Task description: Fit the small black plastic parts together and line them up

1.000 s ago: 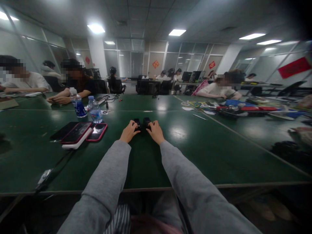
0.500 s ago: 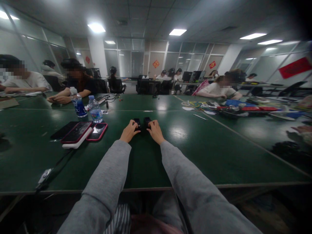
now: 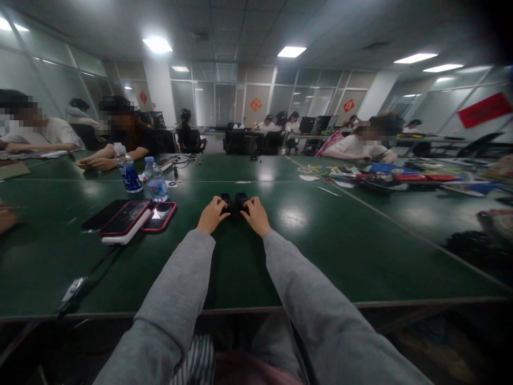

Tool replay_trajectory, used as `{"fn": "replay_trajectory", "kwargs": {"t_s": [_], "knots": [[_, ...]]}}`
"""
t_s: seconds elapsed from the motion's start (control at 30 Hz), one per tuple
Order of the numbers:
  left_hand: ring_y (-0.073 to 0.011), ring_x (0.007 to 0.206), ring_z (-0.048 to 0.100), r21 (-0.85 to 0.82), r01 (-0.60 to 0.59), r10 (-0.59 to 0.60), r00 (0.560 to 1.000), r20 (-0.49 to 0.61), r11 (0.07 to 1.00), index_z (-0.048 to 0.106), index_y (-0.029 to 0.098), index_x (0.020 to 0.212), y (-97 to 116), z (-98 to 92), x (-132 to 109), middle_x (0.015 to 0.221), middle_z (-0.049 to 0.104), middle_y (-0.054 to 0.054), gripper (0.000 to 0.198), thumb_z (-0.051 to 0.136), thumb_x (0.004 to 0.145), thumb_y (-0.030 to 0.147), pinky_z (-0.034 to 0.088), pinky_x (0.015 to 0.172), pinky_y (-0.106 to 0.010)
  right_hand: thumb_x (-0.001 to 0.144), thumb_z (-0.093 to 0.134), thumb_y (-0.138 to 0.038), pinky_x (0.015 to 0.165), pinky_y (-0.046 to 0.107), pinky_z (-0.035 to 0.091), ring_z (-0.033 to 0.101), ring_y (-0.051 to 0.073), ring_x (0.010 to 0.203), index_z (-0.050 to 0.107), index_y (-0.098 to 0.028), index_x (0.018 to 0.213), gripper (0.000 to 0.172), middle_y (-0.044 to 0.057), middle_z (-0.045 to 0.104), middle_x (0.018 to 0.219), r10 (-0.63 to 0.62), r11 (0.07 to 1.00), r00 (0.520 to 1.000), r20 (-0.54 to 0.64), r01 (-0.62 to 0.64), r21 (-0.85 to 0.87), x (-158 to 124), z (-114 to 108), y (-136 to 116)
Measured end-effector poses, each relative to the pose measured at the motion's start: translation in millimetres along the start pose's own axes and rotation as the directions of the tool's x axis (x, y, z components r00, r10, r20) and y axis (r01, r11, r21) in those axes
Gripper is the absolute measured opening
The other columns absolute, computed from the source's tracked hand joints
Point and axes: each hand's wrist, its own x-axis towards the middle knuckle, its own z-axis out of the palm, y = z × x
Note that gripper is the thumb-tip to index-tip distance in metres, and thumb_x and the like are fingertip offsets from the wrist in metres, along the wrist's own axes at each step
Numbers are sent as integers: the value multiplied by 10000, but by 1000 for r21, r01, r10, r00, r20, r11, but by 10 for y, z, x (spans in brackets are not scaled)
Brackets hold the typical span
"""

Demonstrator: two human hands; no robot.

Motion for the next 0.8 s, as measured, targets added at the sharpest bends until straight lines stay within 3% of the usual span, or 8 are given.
{"fn": "replay_trajectory", "kwargs": {"t_s": [0.3,0.53,0.8], "knots": [[-214,957,576,158,52,-62,997,53,986,585,218,1070,51,-73,26,1174,490,-87,239,590,896,381,496,786,-334,898,580,-271,791,369,492,507,235,996,569,-168,1073,203,122,461,1108,-19,995,999,37,22,-96,9,-71,-116],[-215,950,576,154,83,-95,993,73,985,587,225,1053,77,-91,38,1091,531,-75,244,590,893,408,482,784,-325,915,546,-254,765,348,516,528,202,935,569,-169,1080,188,120,451,1119,-1,997,999,46,5,-77,19,-75,-137],[-197,901,598,161,70,-86,992,92,984,547,210,1071,48,-54,13,1112,506,-76,291,601,884,427,486,738,-302,881,577,-197,710,319,544,495,225,1071,519,-187,1109,236,128,415,1196,6,1000,997,79,-4,-31,-9,-59,-148]]}}
